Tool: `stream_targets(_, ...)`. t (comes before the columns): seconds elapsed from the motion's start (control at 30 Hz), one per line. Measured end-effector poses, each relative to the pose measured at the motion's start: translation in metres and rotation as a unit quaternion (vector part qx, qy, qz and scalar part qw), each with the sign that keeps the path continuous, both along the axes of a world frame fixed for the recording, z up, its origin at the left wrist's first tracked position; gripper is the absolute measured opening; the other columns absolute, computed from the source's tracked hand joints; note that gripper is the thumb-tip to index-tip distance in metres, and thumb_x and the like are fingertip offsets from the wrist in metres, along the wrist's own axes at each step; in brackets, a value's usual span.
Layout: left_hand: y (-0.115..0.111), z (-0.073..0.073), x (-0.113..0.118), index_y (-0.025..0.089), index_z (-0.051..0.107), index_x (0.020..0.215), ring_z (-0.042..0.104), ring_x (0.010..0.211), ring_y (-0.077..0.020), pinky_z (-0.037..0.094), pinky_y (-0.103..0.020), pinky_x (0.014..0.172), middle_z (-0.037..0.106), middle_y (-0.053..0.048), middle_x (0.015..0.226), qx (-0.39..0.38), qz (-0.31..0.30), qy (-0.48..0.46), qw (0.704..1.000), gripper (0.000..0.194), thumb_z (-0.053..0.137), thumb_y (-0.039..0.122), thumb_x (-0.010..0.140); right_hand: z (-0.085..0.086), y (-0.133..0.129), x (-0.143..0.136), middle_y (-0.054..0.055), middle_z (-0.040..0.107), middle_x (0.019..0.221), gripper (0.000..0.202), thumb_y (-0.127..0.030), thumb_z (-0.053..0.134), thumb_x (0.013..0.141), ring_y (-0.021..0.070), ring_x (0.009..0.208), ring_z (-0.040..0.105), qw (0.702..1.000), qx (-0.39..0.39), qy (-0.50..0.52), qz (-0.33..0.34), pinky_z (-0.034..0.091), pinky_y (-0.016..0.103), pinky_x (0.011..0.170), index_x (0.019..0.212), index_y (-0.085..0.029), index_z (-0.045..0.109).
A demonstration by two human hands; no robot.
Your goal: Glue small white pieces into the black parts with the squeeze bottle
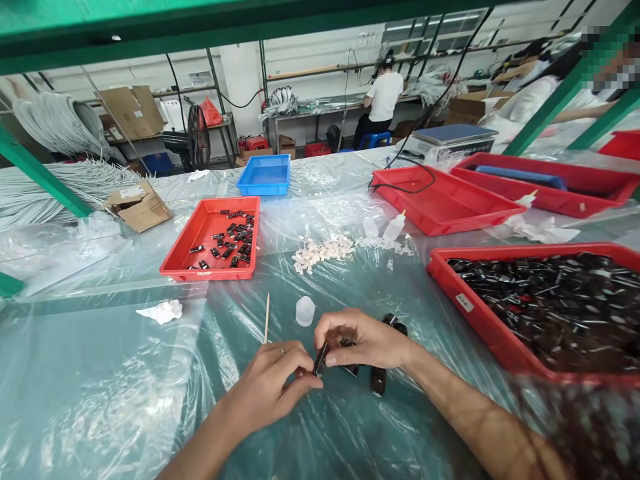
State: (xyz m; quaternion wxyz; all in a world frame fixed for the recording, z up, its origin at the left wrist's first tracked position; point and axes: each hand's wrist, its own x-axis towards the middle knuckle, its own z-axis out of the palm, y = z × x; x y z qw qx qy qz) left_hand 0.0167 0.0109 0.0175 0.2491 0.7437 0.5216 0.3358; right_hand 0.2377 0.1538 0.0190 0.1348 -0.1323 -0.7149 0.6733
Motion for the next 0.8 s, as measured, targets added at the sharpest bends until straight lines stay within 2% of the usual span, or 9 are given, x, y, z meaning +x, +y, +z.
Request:
stream_targets(0.07, 0.001, 0.000, -0.003, 0.051, 0.075, 0.109, 0.081, 0.079, -0.0318, 0.072, -0.052, 0.078, 0.083, 0.001, 0.088, -0.016, 0.019, 0.005, 1.000, 0.015, 0.068, 0.041, 0.099, 0.002, -0.002, 0.000, -0.005, 0.065, 0.072, 0.026, -0.047, 0.087, 0.088, 0.0127, 0.059, 0.054, 0.999, 0.035, -0.003, -0.031, 0.042, 0.028, 0.059, 0.094, -0.027, 0.071)
stream_targets(0.17, 0.003, 0.000, -0.004, 0.052, 0.075, 0.119, 0.081, 0.079, -0.0340, 0.072, -0.052, 0.075, 0.086, 0.001, 0.091, -0.025, 0.047, 0.003, 0.999, 0.025, 0.074, 0.048, 0.094, 0.003, -0.008, -0.002, -0.007, 0.057, 0.065, 0.025, -0.043, 0.088, 0.088, 0.0119, 0.057, 0.049, 0.995, 0.072, -0.011, -0.063, 0.036, 0.027, 0.058, 0.093, -0.027, 0.070)
stream_targets(0.3, 0.001, 0.000, 0.001, 0.055, 0.077, 0.118, 0.081, 0.075, -0.0340, 0.070, -0.048, 0.065, 0.087, 0.003, 0.086, -0.020, 0.069, 0.014, 0.997, 0.023, 0.069, 0.045, 0.099, 0.003, -0.011, -0.005, -0.006, 0.056, 0.067, 0.022, -0.041, 0.088, 0.088, 0.0115, 0.059, 0.047, 0.995, 0.084, -0.011, -0.050, 0.036, 0.027, 0.059, 0.088, -0.026, 0.072)
stream_targets(0.4, 0.001, -0.005, 0.001, 0.054, 0.074, 0.128, 0.082, 0.077, -0.0308, 0.070, -0.044, 0.067, 0.088, 0.003, 0.092, -0.002, 0.056, 0.006, 0.998, 0.029, 0.066, 0.040, 0.102, 0.001, 0.001, -0.001, -0.001, 0.069, 0.082, 0.028, -0.051, 0.085, 0.089, 0.0140, 0.065, 0.056, 0.996, 0.081, -0.006, -0.035, 0.046, 0.029, 0.064, 0.095, -0.025, 0.077)
stream_targets(0.47, 0.004, -0.011, 0.000, 0.050, 0.067, 0.141, 0.082, 0.075, -0.0273, 0.070, -0.040, 0.068, 0.089, 0.002, 0.097, 0.029, 0.045, -0.012, 0.998, 0.038, 0.065, 0.037, 0.105, -0.004, 0.013, 0.003, 0.005, 0.075, 0.100, 0.031, -0.054, 0.078, 0.095, 0.0186, 0.080, 0.066, 0.989, 0.110, -0.005, -0.096, 0.054, 0.034, 0.075, 0.102, -0.024, 0.078)
stream_targets(0.53, 0.007, -0.016, -0.002, 0.045, 0.064, 0.145, 0.081, 0.072, -0.0240, 0.069, -0.039, 0.072, 0.089, 0.000, 0.100, 0.067, 0.053, -0.021, 0.996, 0.040, 0.064, 0.034, 0.106, -0.014, 0.024, 0.005, 0.009, 0.075, 0.117, 0.033, -0.053, 0.075, 0.097, 0.0244, 0.099, 0.070, 0.966, 0.173, -0.030, -0.190, 0.058, 0.041, 0.091, 0.116, -0.025, 0.077)
stream_targets(0.6, 0.010, -0.019, -0.005, 0.041, 0.069, 0.137, 0.079, 0.071, -0.0216, 0.068, -0.037, 0.074, 0.089, -0.001, 0.103, 0.095, 0.072, -0.019, 0.993, 0.032, 0.062, 0.032, 0.107, -0.027, 0.029, 0.001, 0.012, 0.073, 0.133, 0.043, -0.050, 0.080, 0.091, 0.0312, 0.118, 0.070, 0.941, 0.227, -0.062, -0.241, 0.057, 0.050, 0.105, 0.128, -0.027, 0.075)
stream_targets(0.7, 0.014, -0.019, -0.008, 0.036, 0.072, 0.123, 0.077, 0.069, -0.0201, 0.064, -0.034, 0.065, 0.088, -0.002, 0.103, 0.115, 0.095, -0.024, 0.989, 0.021, 0.060, 0.030, 0.108, -0.046, 0.022, -0.013, 0.014, 0.069, 0.148, 0.046, -0.048, 0.082, 0.088, 0.0397, 0.137, 0.066, 0.937, 0.243, -0.074, -0.239, 0.053, 0.060, 0.117, 0.129, -0.028, 0.075)
stream_targets(0.8, 0.018, -0.019, -0.011, 0.035, 0.070, 0.123, 0.076, 0.069, -0.0191, 0.062, -0.033, 0.063, 0.088, -0.003, 0.107, 0.130, 0.100, -0.036, 0.986, 0.020, 0.058, 0.029, 0.108, -0.054, 0.010, -0.025, 0.012, 0.074, 0.143, 0.034, -0.047, 0.079, 0.091, 0.0418, 0.132, 0.070, 0.937, 0.238, -0.067, -0.246, 0.056, 0.060, 0.113, 0.121, -0.030, 0.074)
